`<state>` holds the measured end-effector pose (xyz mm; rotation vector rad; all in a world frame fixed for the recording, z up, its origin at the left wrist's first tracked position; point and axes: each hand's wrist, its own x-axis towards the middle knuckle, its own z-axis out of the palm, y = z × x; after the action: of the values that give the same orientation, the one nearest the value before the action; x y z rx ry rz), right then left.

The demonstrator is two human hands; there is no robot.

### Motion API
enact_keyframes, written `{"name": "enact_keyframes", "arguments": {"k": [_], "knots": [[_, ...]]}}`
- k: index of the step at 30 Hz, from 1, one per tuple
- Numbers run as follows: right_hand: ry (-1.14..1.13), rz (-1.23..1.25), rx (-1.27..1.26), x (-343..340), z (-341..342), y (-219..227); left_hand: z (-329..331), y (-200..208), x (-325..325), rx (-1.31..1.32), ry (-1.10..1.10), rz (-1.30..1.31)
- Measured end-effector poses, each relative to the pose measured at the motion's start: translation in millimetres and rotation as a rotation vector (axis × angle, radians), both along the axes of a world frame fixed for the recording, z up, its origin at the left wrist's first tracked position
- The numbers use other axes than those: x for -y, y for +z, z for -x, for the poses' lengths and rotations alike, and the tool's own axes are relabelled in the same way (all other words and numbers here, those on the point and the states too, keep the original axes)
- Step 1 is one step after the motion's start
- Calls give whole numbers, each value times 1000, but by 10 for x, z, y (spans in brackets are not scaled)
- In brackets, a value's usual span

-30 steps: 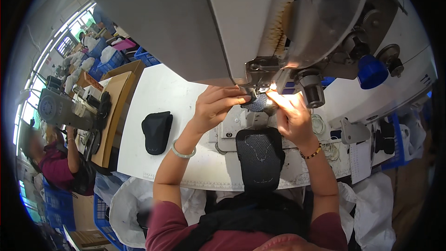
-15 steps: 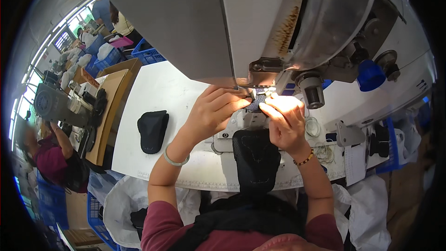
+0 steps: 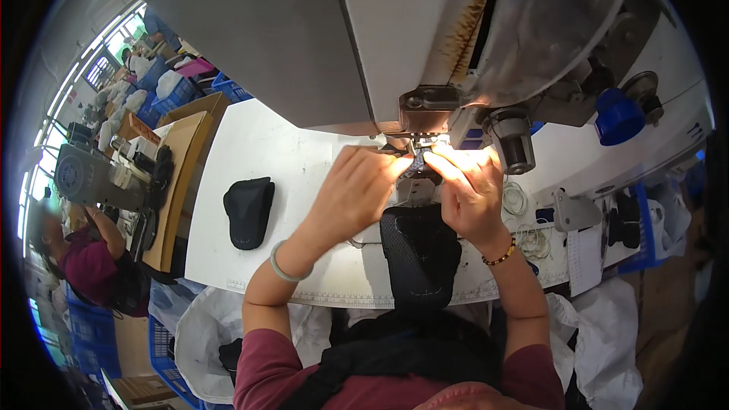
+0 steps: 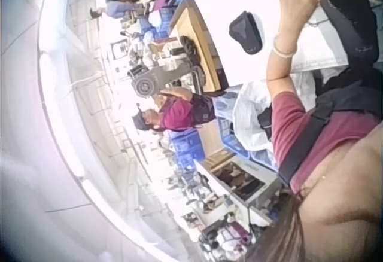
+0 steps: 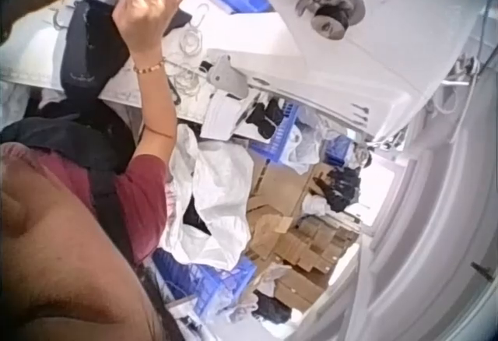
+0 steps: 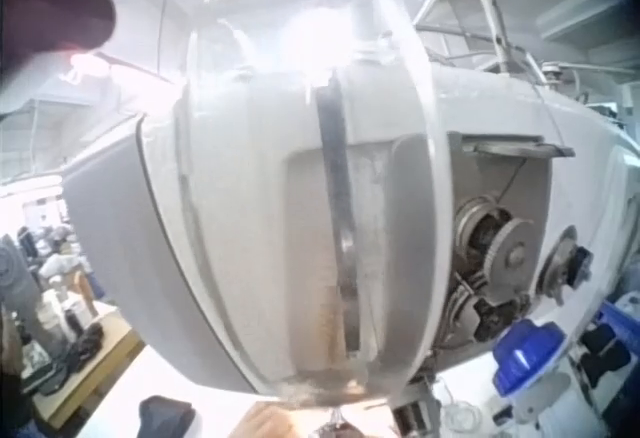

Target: Stitching black shoe components using an industrial sewing machine.

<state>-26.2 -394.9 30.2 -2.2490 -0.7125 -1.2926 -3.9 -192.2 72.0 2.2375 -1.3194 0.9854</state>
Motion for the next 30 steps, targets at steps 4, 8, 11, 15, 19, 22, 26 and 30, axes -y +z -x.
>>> {"name": "enact_keyframes", "arguments": {"k": [4, 8, 11, 15, 19, 22, 26, 30], "knots": [[19, -26, -26, -28, 5, 50, -281, -93, -210, -250, -142, 156], [18, -14, -26, -34, 12, 74, -395, -162, -211, -215, -277, 174], [27, 0, -19, -13, 10, 51, -381, -168, -228, -238, -280, 144], [50, 0, 4, -6, 14, 48, -282, -11, -233, -197, -246, 29], [103, 5, 109, -29, 21, -43, -95, 127, -204, -171, -177, -68], [170, 19, 145, -92, 31, -88, 12, 119, -128, -60, -151, 0], [204, 25, 169, -79, 41, -128, 92, 93, -56, -81, -116, 9], [297, -24, 139, -76, 51, -116, 187, 36, 33, -37, -23, 4]]}}
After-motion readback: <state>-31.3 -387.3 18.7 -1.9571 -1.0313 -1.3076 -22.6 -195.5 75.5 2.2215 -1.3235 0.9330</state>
